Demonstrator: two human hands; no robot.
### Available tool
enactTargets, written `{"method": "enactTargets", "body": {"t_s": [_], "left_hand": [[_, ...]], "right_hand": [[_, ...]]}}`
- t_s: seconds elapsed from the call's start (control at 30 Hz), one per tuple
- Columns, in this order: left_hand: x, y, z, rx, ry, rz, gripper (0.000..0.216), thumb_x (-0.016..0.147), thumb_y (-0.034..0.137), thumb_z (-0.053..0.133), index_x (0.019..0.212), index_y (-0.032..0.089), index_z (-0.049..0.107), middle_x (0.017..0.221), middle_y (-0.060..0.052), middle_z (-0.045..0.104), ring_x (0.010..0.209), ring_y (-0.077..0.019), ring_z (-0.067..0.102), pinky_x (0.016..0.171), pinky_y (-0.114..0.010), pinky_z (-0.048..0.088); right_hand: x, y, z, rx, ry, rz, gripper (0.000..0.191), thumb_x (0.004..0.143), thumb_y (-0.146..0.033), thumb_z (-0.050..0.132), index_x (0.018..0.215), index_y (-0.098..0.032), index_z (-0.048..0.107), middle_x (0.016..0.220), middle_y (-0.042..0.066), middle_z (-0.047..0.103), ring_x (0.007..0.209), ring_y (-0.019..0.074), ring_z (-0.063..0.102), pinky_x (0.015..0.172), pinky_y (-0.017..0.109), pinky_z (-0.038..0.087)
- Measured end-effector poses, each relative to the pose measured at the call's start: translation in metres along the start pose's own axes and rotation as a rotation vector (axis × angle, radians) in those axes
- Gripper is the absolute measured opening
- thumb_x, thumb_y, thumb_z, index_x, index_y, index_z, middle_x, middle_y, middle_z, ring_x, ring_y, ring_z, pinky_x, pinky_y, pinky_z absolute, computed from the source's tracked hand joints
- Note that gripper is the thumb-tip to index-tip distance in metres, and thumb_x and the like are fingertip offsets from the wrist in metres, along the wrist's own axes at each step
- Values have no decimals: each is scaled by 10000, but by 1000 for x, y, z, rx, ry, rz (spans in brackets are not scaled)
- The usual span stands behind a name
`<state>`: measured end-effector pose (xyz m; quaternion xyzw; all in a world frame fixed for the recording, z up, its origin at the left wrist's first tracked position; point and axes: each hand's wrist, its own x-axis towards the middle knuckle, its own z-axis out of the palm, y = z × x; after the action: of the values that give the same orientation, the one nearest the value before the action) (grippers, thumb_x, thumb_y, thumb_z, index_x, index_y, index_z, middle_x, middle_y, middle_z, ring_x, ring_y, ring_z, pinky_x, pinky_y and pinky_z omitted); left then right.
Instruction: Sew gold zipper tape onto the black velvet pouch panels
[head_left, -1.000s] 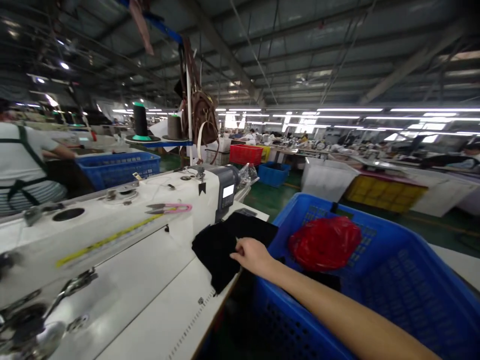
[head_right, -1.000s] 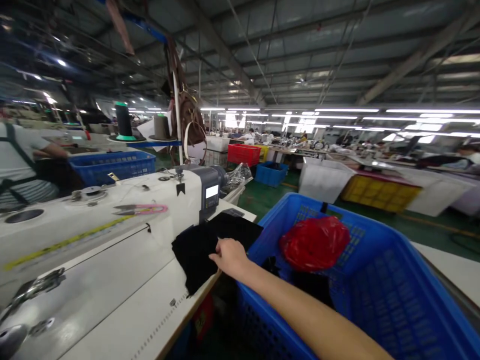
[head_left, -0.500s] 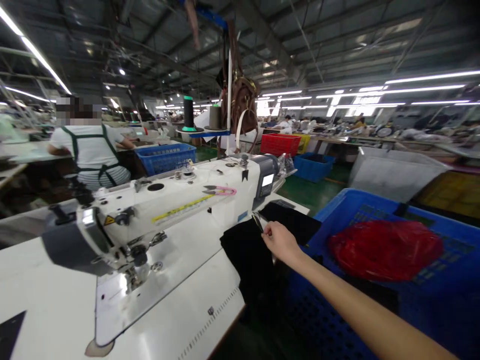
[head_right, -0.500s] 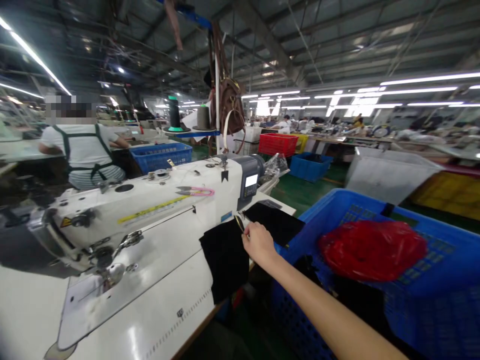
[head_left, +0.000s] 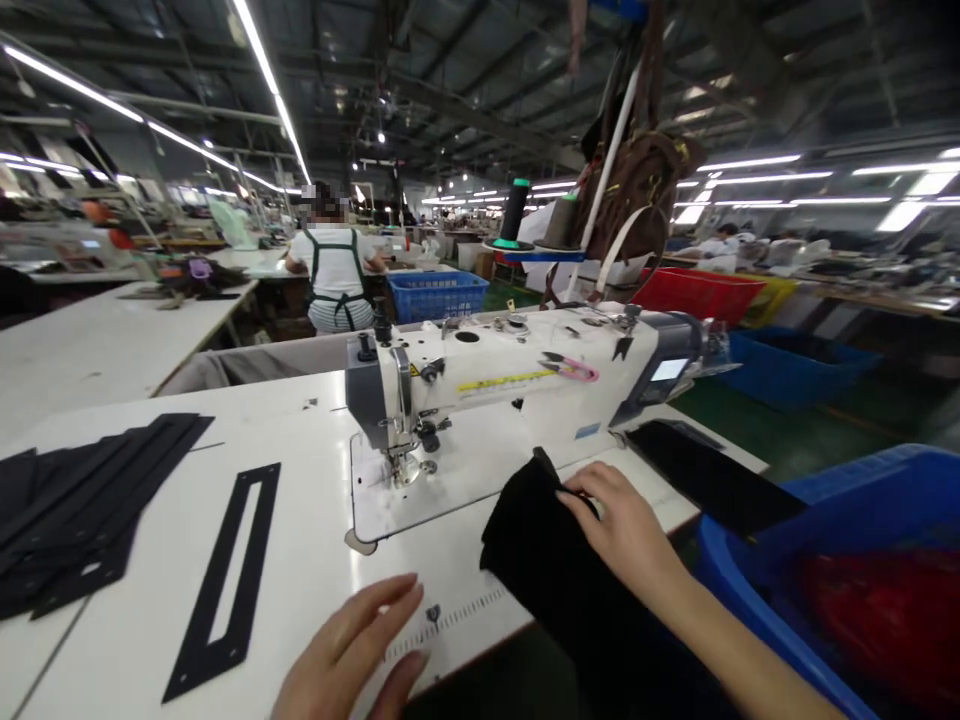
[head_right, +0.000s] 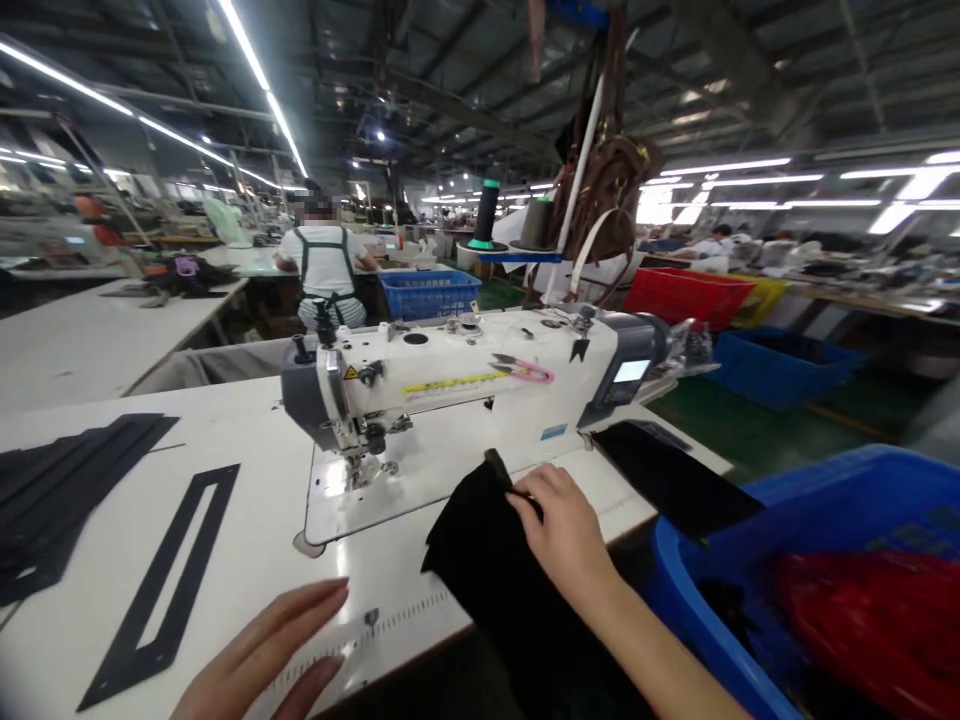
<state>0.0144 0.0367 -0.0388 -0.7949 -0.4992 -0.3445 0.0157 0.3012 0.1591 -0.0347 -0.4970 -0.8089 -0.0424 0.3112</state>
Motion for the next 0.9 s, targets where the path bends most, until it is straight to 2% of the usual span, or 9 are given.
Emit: {"method": "enactTargets", "body": {"t_s": [0.1,0.2,0.27,0.37,0.47,0.6,0.67,0.8,0.9], "left_hand": [[24,14,-11,-31,70,-161,675,737,408,617,1322,211,345,1207,-114,554,1041,-276,569,818,-382,530],[37,17,-25,-119,104,-18,362,789,245,546,1149,246,502,1013,-51,657,933,-218,624,891,-387,482],[32,11,-34,-111,139,98,248,813,139,454,1014,237,561,914,-30,677,885,-184,636,926,-383,446],[6,-6,-44,-48,143,111,244,826,106,414,983,206,571,931,-54,677,941,-199,617,943,-413,417],[-25,-18,-53,-68,72,16,250,884,176,365,996,202,587,958,-65,675,972,-205,605,960,-430,399],[-47,-21,-64,-142,-49,-188,285,891,359,399,1035,225,605,1028,-70,655,1011,-222,581,938,-393,432],[-49,-19,-69,-191,-59,-241,299,859,404,455,1046,224,603,1055,-75,644,1017,-235,575,937,-392,435],[-46,-13,-75,-208,-11,-262,255,873,333,441,1043,232,603,1071,-58,636,1036,-229,559,948,-397,419],[-43,-10,-79,-137,-15,-269,243,860,290,456,1058,257,594,1011,-29,656,970,-208,588,871,-324,467]], "right_hand": [[2,-63,-29,24,213,-320,176,837,-95,463,939,-153,594,862,88,587,808,203,548,709,360,463],[-1,-110,-50,82,303,-566,245,818,-93,503,1040,-173,566,995,106,602,963,235,541,794,380,467],[-7,-121,-49,170,273,-621,285,824,-154,527,1105,-205,514,1085,104,589,1051,244,517,853,393,459],[-19,-117,-27,346,5,-568,515,802,-263,585,1259,-179,364,1125,129,575,1047,243,528,874,399,459],[-29,-113,-4,527,-387,-366,704,717,-179,666,1319,-152,301,1020,95,596,927,199,567,836,340,481],[-26,-127,1,787,-717,-200,479,613,-118,739,1042,-207,548,1014,34,531,949,157,522,852,273,447],[-20,-137,-1,890,-799,-225,383,589,-111,748,904,-202,550,1064,22,512,981,152,502,870,257,422],[-9,-146,-7,911,-891,-202,525,568,-154,768,996,-220,471,940,-21,561,796,125,540,694,213,454],[0,-143,-18,713,-609,-361,362,641,-83,673,941,-197,503,902,5,557,818,154,519,719,261,436]]}}
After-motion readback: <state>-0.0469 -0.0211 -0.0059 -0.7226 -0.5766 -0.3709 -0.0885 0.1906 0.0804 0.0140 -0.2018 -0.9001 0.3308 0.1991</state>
